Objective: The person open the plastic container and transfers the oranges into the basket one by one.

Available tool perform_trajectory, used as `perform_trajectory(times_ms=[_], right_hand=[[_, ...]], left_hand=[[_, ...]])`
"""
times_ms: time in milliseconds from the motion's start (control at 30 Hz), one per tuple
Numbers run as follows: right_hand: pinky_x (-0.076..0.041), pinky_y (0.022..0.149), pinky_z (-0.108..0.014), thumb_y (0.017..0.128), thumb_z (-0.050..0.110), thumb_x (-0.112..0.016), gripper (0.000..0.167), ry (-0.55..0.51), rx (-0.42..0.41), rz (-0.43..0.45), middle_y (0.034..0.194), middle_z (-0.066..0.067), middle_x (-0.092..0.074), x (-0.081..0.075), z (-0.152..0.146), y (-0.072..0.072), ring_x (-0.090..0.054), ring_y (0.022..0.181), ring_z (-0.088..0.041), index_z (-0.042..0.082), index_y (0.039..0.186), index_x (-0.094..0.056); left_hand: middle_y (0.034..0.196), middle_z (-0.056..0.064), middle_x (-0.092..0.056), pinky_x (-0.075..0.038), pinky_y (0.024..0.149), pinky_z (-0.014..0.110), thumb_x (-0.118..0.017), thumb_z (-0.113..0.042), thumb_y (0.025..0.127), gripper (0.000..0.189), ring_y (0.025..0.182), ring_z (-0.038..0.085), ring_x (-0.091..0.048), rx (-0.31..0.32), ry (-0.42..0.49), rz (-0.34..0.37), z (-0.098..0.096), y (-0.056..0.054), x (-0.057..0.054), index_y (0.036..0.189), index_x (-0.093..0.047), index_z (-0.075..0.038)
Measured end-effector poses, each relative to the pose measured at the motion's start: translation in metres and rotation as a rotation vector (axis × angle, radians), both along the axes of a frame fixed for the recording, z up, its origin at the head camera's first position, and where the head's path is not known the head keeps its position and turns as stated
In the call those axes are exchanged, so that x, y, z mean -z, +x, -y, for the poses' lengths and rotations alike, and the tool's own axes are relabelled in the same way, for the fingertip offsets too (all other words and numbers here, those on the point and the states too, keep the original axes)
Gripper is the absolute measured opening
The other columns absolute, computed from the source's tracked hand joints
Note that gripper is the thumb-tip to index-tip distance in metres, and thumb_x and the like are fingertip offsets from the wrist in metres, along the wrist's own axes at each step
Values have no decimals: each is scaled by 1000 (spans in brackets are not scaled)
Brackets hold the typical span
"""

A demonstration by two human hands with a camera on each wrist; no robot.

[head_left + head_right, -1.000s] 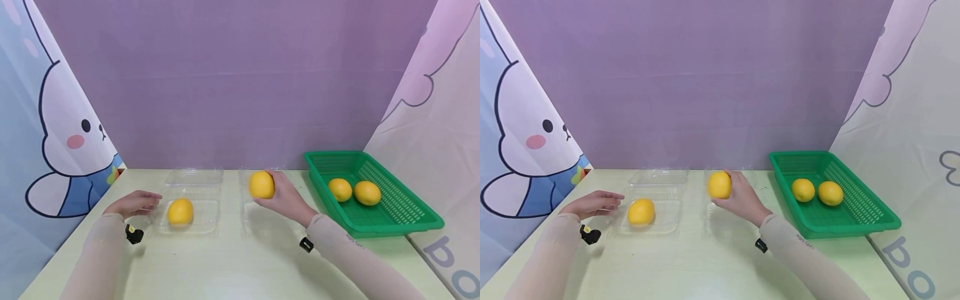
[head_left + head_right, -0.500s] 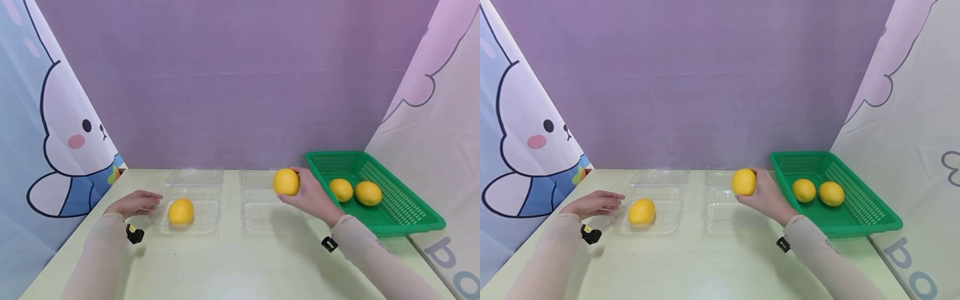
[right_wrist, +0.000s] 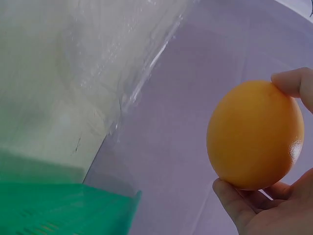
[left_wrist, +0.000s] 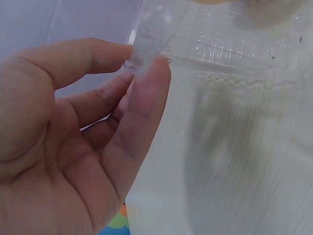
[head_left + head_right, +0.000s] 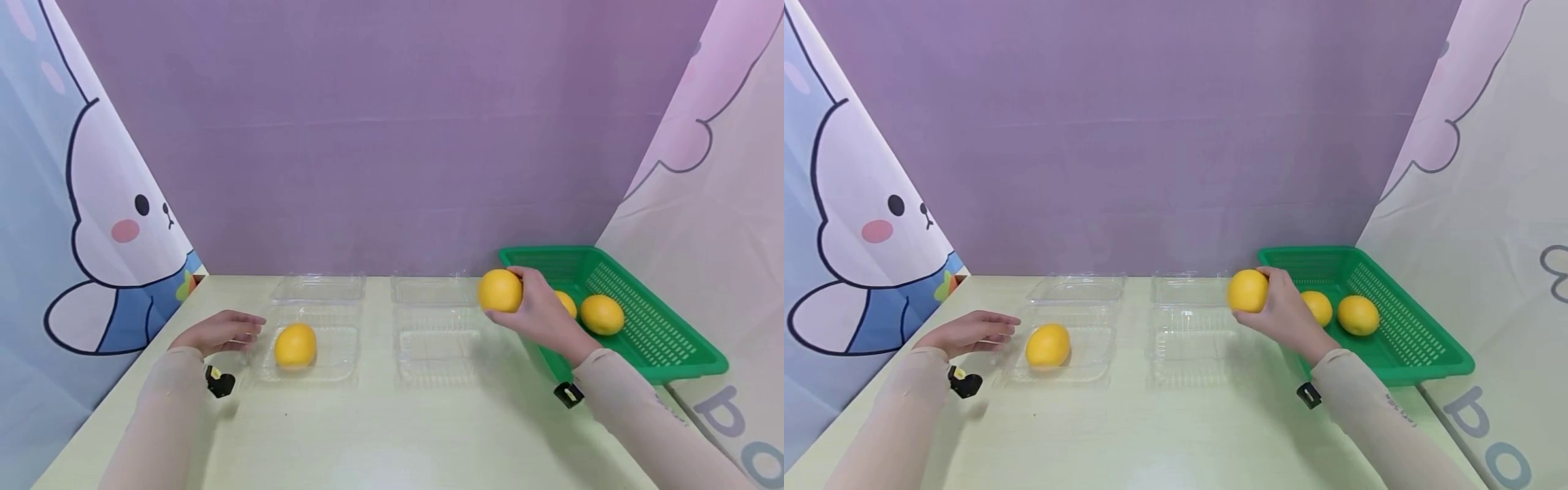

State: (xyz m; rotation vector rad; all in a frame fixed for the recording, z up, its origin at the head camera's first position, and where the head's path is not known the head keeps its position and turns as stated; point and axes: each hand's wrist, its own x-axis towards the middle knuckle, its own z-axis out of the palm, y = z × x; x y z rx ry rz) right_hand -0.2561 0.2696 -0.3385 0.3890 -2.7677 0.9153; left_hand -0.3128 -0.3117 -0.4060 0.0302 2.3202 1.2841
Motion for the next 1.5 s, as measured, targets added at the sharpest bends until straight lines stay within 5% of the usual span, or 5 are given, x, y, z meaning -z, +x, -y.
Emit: perform_trajectory(times_ms=[333, 600, 1000, 1267, 1500], right_hand=[[-55, 78, -51, 85, 36, -80, 89, 25, 22, 2, 137, -30, -41, -16, -28, -4, -53, 102, -39, -11, 145, -33], [-55, 71, -43, 87, 40, -77, 93, 60, 53, 109, 133, -33, -42, -22, -66, -14, -55, 94, -37, -15, 144, -30], [-51, 62, -36, 88, 40, -74, 87, 125, 41, 234, 106, -26, -60, -13, -105, -34, -57, 76, -26, -23, 134, -36], [-46, 58, -34, 88, 36, -72, 57, 140, 31, 306, 78, -8, -59, -4, -118, -40, -52, 66, -22, -14, 109, -55], [-45, 62, -34, 88, 39, -71, 57, 173, 50, 371, 82, -10, -57, -1, -127, -44, -52, 72, -24, -12, 106, -54]], left_hand=[[144, 28, -45, -51, 98, 40, -55, -26, 103, 57, 120, 36, -53, 9, -4, -6, -2, 1, -1, 146, -41, 8], [144, 28, -45, -51, 98, 40, -56, -26, 103, 56, 119, 36, -53, -6, -10, -1, -3, 2, -1, 146, -42, 7], [144, 27, -46, -52, 98, 40, -58, -27, 102, 57, 118, 33, -54, -27, -16, 2, -5, 1, 0, 146, -43, 6], [144, 28, -45, -52, 97, 40, -56, -25, 103, 56, 119, 36, -53, -28, -6, 8, -6, 0, 1, 146, -42, 8], [143, 28, -46, -53, 96, 38, -56, -24, 104, 56, 117, 34, -54, -28, 2, 5, -7, 1, 0, 146, -41, 8]])
